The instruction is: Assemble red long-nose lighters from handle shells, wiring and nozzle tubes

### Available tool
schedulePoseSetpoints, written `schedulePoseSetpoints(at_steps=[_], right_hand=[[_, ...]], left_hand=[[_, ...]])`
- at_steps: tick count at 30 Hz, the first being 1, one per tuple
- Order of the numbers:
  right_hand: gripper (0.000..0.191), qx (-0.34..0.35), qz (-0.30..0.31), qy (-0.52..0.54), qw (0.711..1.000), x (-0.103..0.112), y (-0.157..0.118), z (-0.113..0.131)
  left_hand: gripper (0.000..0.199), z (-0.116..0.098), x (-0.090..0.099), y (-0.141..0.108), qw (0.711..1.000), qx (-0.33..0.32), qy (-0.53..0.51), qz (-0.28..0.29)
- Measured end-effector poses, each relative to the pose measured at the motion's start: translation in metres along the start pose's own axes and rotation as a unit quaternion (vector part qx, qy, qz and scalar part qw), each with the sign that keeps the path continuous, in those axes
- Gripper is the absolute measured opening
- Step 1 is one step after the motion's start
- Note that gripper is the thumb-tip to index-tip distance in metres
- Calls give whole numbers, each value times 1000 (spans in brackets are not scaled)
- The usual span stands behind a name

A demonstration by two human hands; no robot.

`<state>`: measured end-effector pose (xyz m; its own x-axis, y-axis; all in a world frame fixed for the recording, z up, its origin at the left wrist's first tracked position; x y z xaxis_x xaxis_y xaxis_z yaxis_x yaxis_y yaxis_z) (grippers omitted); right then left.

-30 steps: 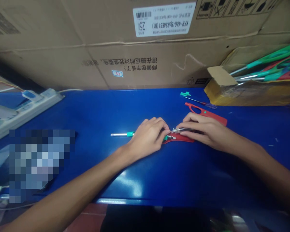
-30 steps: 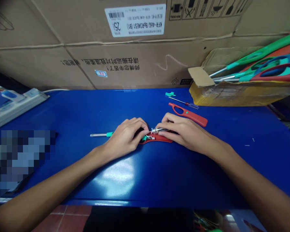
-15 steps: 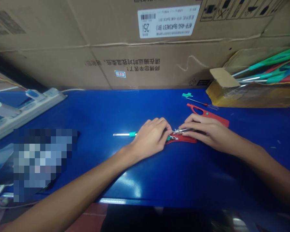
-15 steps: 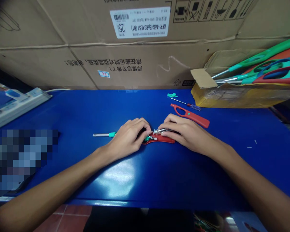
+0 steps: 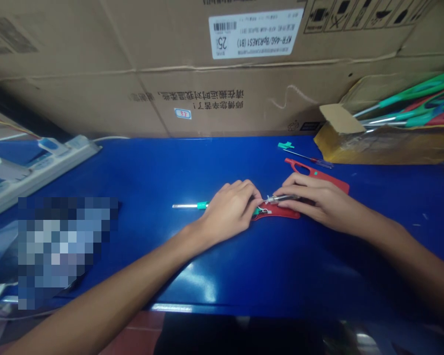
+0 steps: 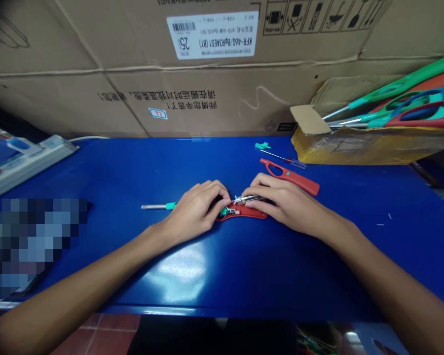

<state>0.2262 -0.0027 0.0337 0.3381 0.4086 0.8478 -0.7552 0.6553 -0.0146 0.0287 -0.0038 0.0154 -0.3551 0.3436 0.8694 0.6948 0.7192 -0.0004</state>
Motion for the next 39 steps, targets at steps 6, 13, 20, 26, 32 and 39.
schedulePoseSetpoints(at_steps=[6,13,20,26,32,39], right_hand=[[30,2,7,-4,1000,-1,1,1],[31,0,14,-1,1000,-3,2,1],[31,6,6,6,1000,-3,3,1],[31,9,-6,9,1000,-4,4,2],[33,7,-1,12,1000,-8,4,0],[28,25,-25,2,999,-9,4,-2]], left_hand=[[18,1,-2,0,1000,-3,3,-2],[17,2,-2,1,1000,-6,8,-1],[17,2,-3,-1,1000,-8,9,-1],[17,2,-4,0,1000,-8,14,2],[17,1,-4,0,1000,-4,19,6],[17,3,-5,-1,1000,-3,19,2]])
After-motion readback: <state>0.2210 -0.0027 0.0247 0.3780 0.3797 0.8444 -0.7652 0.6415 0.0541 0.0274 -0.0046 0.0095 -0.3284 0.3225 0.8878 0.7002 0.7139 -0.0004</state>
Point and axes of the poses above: each hand's wrist, its own y-axis towards the middle knuckle, its own x-axis out of the back of the hand, z = x × y, the point moved 4 cm from there along y, towards the middle knuckle, and after that the axes turned 13 degrees about z, right-handed, at the moved point
